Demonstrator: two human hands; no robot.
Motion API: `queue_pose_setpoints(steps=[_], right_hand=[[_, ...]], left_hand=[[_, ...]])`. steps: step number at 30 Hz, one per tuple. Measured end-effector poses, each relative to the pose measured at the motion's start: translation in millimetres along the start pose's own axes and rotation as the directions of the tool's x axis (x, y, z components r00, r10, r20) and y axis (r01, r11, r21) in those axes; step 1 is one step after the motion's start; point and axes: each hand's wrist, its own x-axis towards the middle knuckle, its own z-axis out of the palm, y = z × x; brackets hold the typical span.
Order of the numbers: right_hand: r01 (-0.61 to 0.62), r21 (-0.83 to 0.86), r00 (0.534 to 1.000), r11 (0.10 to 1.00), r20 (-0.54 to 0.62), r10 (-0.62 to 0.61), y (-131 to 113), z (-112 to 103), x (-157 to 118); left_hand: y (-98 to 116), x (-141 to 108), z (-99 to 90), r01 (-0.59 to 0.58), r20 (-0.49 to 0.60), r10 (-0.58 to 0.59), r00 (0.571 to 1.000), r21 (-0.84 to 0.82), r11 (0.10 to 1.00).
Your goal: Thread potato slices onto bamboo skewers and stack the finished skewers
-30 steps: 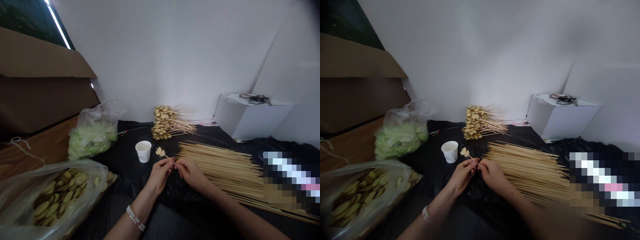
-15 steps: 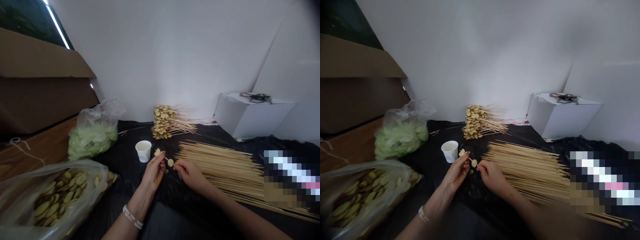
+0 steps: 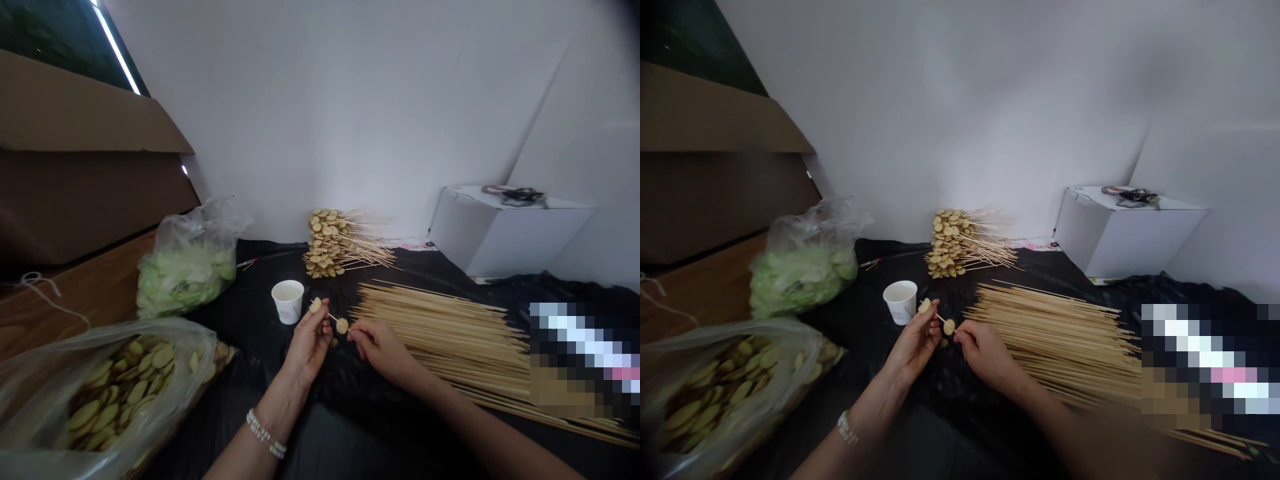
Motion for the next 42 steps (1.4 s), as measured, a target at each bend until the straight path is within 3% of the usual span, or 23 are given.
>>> queue_pose_setpoints(steps=[8,20,23,29,42], right_hand=[[-0.021,-0.002,1.0,1.0,0.002,0.021,-2.1,1.2,-0.6],[0.022,0.017,0.999,1.0,-0.026,-0.021,0.3,0.0,1.0],[0.002,0.011,1.0,1.0,-0.029,-0.002,0.3,-1.5,1.6],[-0.003,-0.006,1.0,1.0,0.0,0.003,-3.0,-1.1,-0.7],[0.021,-0.054,1.0,0.998,0.013,-0.02,-6.3,1.1,-2.3]], left_hand=[[-5.4,-0.6,-0.6,-0.081,-0.018,0.084,0.996,0.133,0.988],[-20.1,-6.5,0.8,-0.111,0.069,0.095,0.993,0.29,0.951],[-12.7,-5.1,1.2,-0.136,0.051,0.127,0.991,0.26,0.956],[4.3,2.3,-2.3,-0.149,-0.091,0.161,0.983,0.125,0.981],[-0.7,2.5,-2.0,-0.221,-0.099,0.233,0.967,0.121,0.968]])
